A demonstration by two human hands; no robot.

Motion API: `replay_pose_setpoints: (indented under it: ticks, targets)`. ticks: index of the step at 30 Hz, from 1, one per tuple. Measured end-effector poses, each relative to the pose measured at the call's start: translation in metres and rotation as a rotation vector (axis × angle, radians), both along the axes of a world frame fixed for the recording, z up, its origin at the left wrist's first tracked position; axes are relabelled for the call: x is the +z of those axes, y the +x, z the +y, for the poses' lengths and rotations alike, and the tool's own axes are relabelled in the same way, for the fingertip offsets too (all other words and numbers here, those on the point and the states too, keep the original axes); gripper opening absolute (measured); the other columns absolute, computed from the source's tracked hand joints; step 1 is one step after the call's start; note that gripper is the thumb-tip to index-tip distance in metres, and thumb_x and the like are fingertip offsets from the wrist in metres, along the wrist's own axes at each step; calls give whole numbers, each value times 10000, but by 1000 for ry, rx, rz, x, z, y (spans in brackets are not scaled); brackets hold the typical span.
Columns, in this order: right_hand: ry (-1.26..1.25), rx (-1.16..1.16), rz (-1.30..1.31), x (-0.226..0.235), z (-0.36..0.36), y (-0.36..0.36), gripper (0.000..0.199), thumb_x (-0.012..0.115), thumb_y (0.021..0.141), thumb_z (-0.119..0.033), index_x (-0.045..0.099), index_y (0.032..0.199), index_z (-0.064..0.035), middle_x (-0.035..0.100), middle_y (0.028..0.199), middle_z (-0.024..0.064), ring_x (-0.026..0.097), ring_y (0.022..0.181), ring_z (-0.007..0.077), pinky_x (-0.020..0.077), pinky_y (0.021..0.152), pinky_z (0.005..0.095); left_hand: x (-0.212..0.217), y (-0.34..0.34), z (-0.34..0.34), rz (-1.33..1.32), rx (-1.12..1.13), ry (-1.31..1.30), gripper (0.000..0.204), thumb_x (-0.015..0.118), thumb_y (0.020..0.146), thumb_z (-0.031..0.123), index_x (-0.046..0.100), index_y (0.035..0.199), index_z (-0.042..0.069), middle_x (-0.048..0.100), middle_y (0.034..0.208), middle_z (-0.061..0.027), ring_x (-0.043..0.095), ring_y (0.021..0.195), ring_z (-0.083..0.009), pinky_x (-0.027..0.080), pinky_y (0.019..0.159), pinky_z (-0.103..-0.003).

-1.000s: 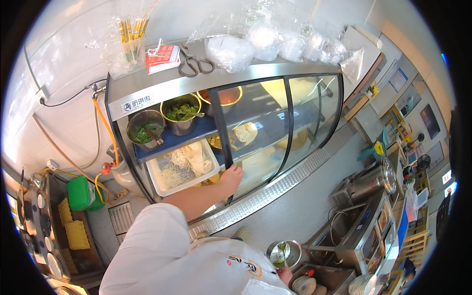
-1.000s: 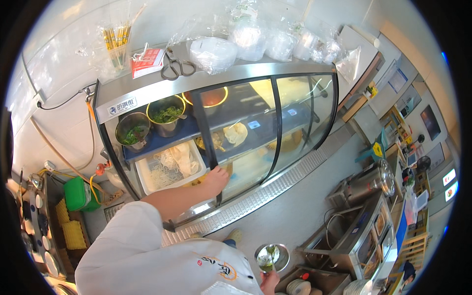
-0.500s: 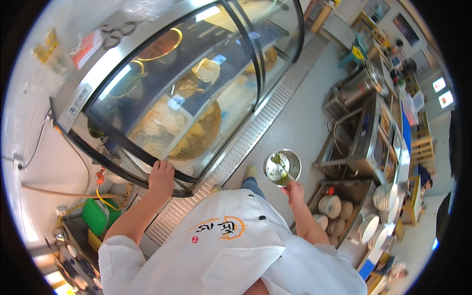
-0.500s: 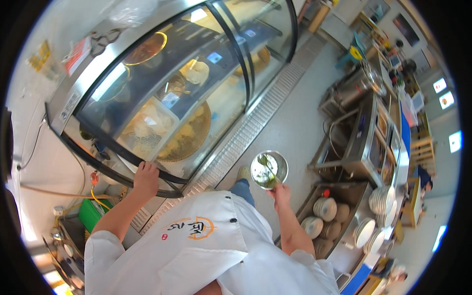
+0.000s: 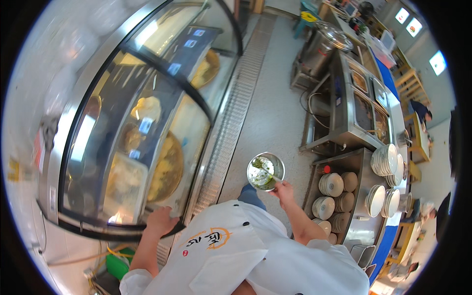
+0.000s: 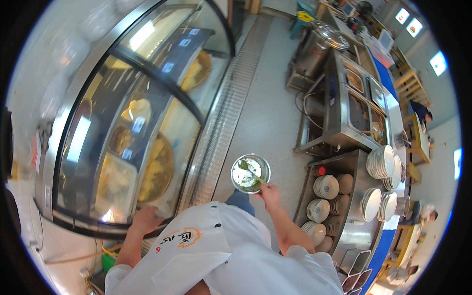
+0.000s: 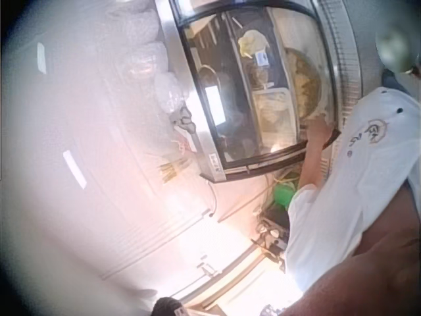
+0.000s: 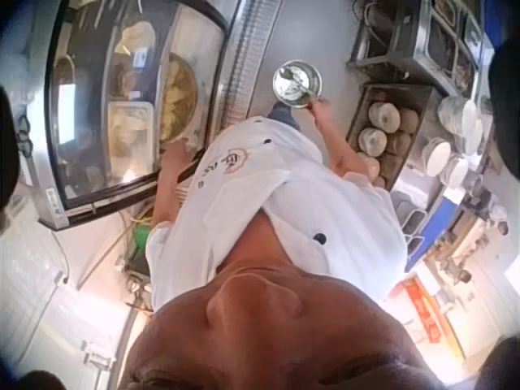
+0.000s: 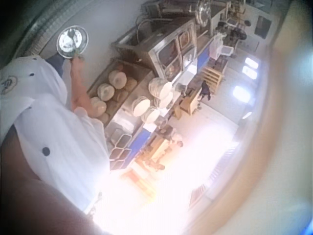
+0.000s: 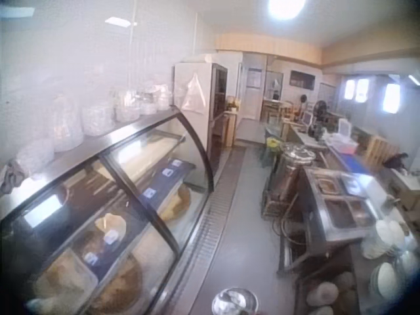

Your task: The person assembles a bowl of noodle soup by adding noodles, meat, and chopped green onions, then ladling broth from a large pot. They hand the finished bowl to a customer and later prepare a small bowl of soup with green onions.

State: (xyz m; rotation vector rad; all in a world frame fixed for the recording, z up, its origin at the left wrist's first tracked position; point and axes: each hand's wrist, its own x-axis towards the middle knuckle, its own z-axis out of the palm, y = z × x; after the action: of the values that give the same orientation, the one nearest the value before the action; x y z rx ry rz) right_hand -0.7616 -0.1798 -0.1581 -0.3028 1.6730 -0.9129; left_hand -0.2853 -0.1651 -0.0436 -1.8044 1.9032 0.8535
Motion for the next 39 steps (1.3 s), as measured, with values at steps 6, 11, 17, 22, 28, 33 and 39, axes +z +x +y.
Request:
replay_pose_setpoints:
  ticks: [6, 11, 17, 22, 28, 33, 39]
  targets:
    - [204, 7, 153, -12, -74, -150, 380, 694, 860, -283, 656, 1090, 17, 718, 893, 121, 713, 727, 209, 582, 650, 341, -73, -208, -152, 247, -76, 90, 350, 595, 870, 309, 665, 1056, 22, 666, 931, -244, 640, 879, -438, 515, 745, -481]
    - [9, 48, 271, -13, -144, -303, 287, 621, 818, -241, 675, 1000, -27, 716, 824, 110, 713, 640, 188, 575, 623, 328, -144, -417, -279, 754, 194, 268, 262, 644, 897, 272, 646, 902, 10, 670, 784, -112, 628, 742, -178, 496, 676, -355]
    - [-81, -208, 335, 20, -135, -385, 263, 611, 814, -240, 687, 931, -17, 702, 766, 118, 705, 619, 202, 578, 616, 358, -137, -633, -363, 684, -140, 572, 244, 626, 916, 254, 633, 963, 14, 664, 816, -97, 626, 758, -172, 504, 689, -345]
    - [57, -472, 387, 13, -156, -396, 242, 610, 816, -217, 694, 932, -22, 688, 707, 105, 698, 607, 210, 574, 608, 359, -148, -718, -438, 645, -313, 715, 236, 610, 933, 239, 622, 1015, 18, 659, 844, -85, 625, 771, -166, 510, 700, -336]
    - [121, -726, 315, 3, -270, -368, 280, 612, 829, -233, 703, 977, -13, 682, 679, 100, 692, 605, 193, 574, 607, 356, -169, -728, -597, 632, -405, 846, 234, 591, 953, 221, 609, 1076, 23, 653, 877, -71, 623, 787, -160, 518, 713, -326]
    - [97, -877, 289, 9, -451, -329, 284, 620, 829, -297, 720, 857, -33, 685, 658, 99, 678, 591, 190, 552, 595, 356, -151, -705, -776, 720, -416, 964, 240, 576, 969, 206, 598, 1127, 26, 648, 904, -59, 621, 800, -154, 525, 724, -317]
    - [-81, -800, 158, 37, -671, -334, 248, 576, 868, -135, 681, 995, 49, 700, 855, 100, 668, 701, 159, 576, 667, 299, -103, -708, -969, 1003, -399, 738, 298, 540, 1012, 210, 572, 1218, -2, 638, 1086, -97, 653, 940, -176, 523, 835, -305]
